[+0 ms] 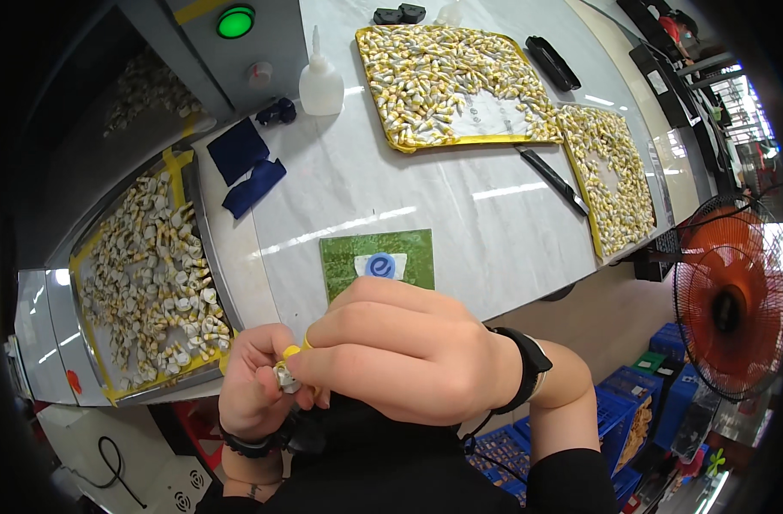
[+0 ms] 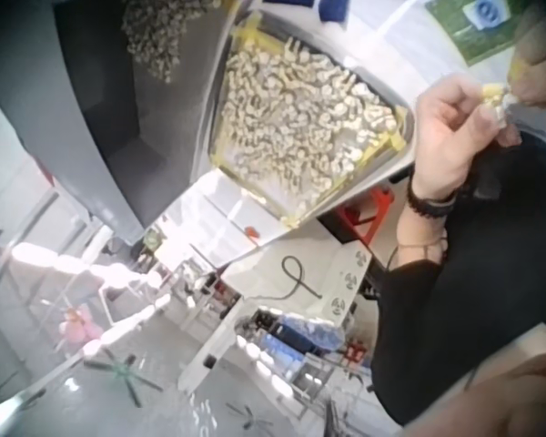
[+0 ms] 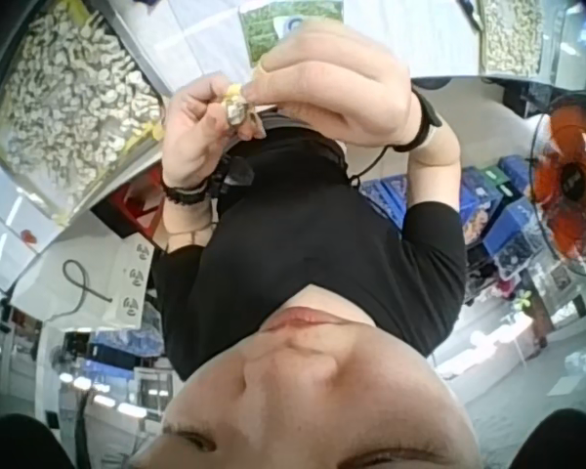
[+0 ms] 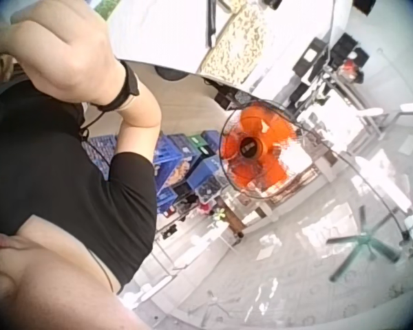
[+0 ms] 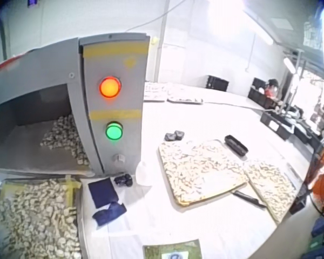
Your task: The person assembles small white and yellow cylindrical components by hand. They pick up a white piece, apply a substance from a small bottle, and attach a yellow piece to it. The assembled units are placed into a yellow tray on the table.
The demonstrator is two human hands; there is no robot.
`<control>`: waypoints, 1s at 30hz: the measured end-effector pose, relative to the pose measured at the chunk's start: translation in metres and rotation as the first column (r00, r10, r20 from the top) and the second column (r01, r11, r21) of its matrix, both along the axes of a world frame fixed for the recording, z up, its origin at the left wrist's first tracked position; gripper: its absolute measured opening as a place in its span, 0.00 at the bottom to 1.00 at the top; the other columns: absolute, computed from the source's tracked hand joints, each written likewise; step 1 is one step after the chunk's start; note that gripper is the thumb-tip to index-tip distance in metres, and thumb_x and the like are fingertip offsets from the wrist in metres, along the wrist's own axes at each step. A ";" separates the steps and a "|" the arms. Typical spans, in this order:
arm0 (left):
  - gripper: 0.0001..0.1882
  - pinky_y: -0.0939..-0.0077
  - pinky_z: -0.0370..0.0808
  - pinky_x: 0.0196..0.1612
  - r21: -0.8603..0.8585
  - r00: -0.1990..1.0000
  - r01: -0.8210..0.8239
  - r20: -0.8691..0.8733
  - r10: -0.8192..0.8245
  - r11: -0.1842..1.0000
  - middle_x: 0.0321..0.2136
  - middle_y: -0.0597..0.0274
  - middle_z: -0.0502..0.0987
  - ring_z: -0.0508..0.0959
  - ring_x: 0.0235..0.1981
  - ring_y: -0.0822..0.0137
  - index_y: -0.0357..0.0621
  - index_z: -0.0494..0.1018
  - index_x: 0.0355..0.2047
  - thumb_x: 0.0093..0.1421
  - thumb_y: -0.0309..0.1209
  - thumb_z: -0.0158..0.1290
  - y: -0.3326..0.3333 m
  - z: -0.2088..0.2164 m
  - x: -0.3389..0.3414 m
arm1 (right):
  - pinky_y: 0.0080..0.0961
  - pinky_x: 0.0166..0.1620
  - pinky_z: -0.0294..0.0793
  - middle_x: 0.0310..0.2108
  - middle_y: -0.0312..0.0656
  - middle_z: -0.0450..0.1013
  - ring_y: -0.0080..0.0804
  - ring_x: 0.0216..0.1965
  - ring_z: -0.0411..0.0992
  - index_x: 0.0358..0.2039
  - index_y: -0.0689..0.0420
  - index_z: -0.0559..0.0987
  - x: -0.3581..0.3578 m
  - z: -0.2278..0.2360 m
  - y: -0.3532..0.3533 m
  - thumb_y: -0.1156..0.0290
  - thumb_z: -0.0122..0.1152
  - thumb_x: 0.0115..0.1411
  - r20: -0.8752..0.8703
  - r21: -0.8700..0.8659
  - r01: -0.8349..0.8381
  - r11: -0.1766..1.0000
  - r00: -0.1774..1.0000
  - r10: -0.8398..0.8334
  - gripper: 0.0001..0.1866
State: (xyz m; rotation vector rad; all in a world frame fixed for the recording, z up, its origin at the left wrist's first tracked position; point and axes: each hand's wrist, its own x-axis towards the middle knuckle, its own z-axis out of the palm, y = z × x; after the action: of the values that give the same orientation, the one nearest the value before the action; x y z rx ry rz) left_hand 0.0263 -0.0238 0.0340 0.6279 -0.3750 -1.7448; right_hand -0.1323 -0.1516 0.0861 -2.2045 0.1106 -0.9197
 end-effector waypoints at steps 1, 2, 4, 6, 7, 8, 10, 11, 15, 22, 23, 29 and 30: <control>0.17 0.80 0.76 0.34 -0.009 0.999 0.032 -0.017 -0.032 0.999 0.28 0.54 0.78 0.79 0.28 0.70 0.33 0.70 0.33 0.56 0.37 0.58 -0.001 -0.001 0.000 | 0.23 0.28 0.72 0.26 0.40 0.71 0.32 0.25 0.71 0.31 0.63 0.78 0.000 0.001 0.000 0.81 0.64 0.41 -0.013 -0.023 0.010 1.000 1.000 -0.011 0.13; 0.17 0.80 0.75 0.34 -0.009 0.998 0.055 -0.042 -0.056 0.998 0.27 0.54 0.78 0.78 0.27 0.70 0.32 0.70 0.33 0.56 0.37 0.58 -0.001 -0.002 0.000 | 0.23 0.28 0.73 0.26 0.39 0.72 0.32 0.25 0.71 0.30 0.61 0.79 0.000 0.002 0.000 0.81 0.64 0.42 -0.025 -0.046 0.021 0.999 0.999 -0.022 0.11; 0.17 0.79 0.75 0.33 -0.010 0.991 0.099 -0.091 -0.100 0.995 0.26 0.54 0.77 0.78 0.26 0.70 0.32 0.69 0.33 0.57 0.37 0.57 -0.001 -0.003 0.000 | 0.22 0.28 0.74 0.26 0.38 0.72 0.31 0.25 0.72 0.29 0.59 0.81 0.001 0.002 0.000 0.80 0.64 0.43 -0.025 -0.100 0.022 0.995 0.999 -0.025 0.10; 0.16 0.78 0.75 0.33 0.010 0.982 0.138 -0.133 -0.136 0.990 0.26 0.55 0.77 0.77 0.26 0.70 0.32 0.69 0.33 0.57 0.37 0.56 -0.002 -0.002 0.001 | 0.21 0.28 0.74 0.26 0.37 0.73 0.30 0.26 0.73 0.28 0.59 0.81 0.004 0.001 -0.003 0.79 0.64 0.43 0.001 -0.153 0.006 0.988 1.000 -0.006 0.09; 0.16 0.78 0.75 0.34 0.018 0.975 0.161 -0.157 -0.156 0.987 0.26 0.55 0.76 0.77 0.26 0.70 0.32 0.69 0.33 0.57 0.36 0.56 -0.003 -0.002 0.001 | 0.20 0.28 0.74 0.26 0.37 0.73 0.30 0.26 0.73 0.28 0.59 0.81 0.005 0.001 -0.003 0.78 0.64 0.43 0.012 -0.178 0.001 0.984 1.000 0.001 0.09; 0.16 0.77 0.75 0.34 0.018 0.967 0.172 -0.193 -0.166 0.985 0.26 0.56 0.76 0.77 0.27 0.70 0.32 0.69 0.33 0.58 0.36 0.56 -0.003 -0.002 0.001 | 0.20 0.28 0.74 0.26 0.37 0.73 0.29 0.26 0.73 0.27 0.58 0.81 0.005 0.000 -0.003 0.78 0.64 0.42 0.022 -0.195 -0.003 0.981 1.000 0.007 0.08; 0.15 0.76 0.75 0.35 0.016 0.947 0.194 -0.262 -0.183 0.981 0.25 0.56 0.76 0.77 0.27 0.70 0.32 0.69 0.33 0.58 0.35 0.55 -0.004 -0.002 -0.001 | 0.19 0.28 0.74 0.26 0.37 0.73 0.29 0.26 0.73 0.27 0.58 0.81 0.006 0.000 -0.004 0.78 0.65 0.42 0.038 -0.222 -0.006 0.975 0.999 0.015 0.08; 0.15 0.76 0.75 0.35 0.018 0.948 0.196 -0.260 -0.185 0.980 0.26 0.56 0.76 0.77 0.27 0.70 0.32 0.69 0.33 0.58 0.36 0.55 -0.004 -0.001 -0.001 | 0.19 0.28 0.74 0.26 0.36 0.73 0.28 0.26 0.73 0.26 0.58 0.81 0.006 0.000 -0.005 0.78 0.65 0.42 0.043 -0.231 -0.005 0.973 0.999 0.015 0.08; 0.15 0.75 0.75 0.37 0.016 0.951 0.200 -0.245 -0.190 0.980 0.27 0.56 0.76 0.77 0.28 0.70 0.32 0.69 0.33 0.58 0.34 0.55 -0.006 0.000 0.000 | 0.19 0.27 0.74 0.26 0.37 0.72 0.29 0.25 0.72 0.27 0.59 0.80 0.004 0.002 -0.005 0.78 0.64 0.42 0.018 -0.270 -0.007 0.963 1.000 0.013 0.08; 0.16 0.76 0.73 0.40 -0.299 0.802 -0.293 0.441 0.404 0.908 0.31 0.54 0.77 0.78 0.34 0.68 0.33 0.71 0.37 0.50 0.24 0.62 -0.003 0.014 -0.010 | 0.23 0.27 0.72 0.26 0.42 0.73 0.32 0.24 0.71 0.30 0.63 0.78 -0.012 0.014 -0.005 0.82 0.66 0.42 -0.032 -0.113 0.212 0.971 0.976 -0.216 0.11; 0.17 0.76 0.72 0.41 -0.355 0.773 -0.305 0.449 0.448 0.883 0.32 0.53 0.77 0.77 0.35 0.67 0.33 0.72 0.38 0.48 0.23 0.63 -0.003 0.013 -0.009 | 0.23 0.27 0.71 0.26 0.42 0.73 0.32 0.24 0.71 0.30 0.62 0.78 -0.017 0.014 -0.006 0.83 0.66 0.42 -0.033 -0.082 0.297 0.951 0.953 -0.300 0.11; 0.17 0.74 0.72 0.41 -0.327 0.779 -0.348 0.421 0.465 0.879 0.32 0.52 0.77 0.77 0.34 0.66 0.32 0.71 0.37 0.50 0.28 0.63 0.009 0.006 -0.003 | 0.25 0.28 0.71 0.24 0.42 0.73 0.35 0.24 0.71 0.28 0.61 0.77 -0.036 -0.007 -0.019 0.83 0.62 0.46 -0.353 -0.117 0.442 0.889 0.819 -0.453 0.07; 0.18 0.74 0.73 0.41 -0.317 0.787 -0.344 0.416 0.455 0.884 0.31 0.52 0.77 0.77 0.34 0.66 0.32 0.71 0.38 0.50 0.29 0.63 0.010 0.005 -0.003 | 0.26 0.28 0.71 0.23 0.41 0.72 0.35 0.25 0.71 0.27 0.61 0.77 -0.037 -0.012 -0.019 0.83 0.62 0.46 -0.407 -0.141 0.406 0.903 0.808 -0.426 0.07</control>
State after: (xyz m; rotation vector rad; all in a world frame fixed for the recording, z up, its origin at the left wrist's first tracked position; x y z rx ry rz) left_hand 0.0237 -0.0139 0.0391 0.9046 -0.7188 -1.0985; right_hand -0.1694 -0.1709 0.0745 -2.4444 0.8227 -0.6374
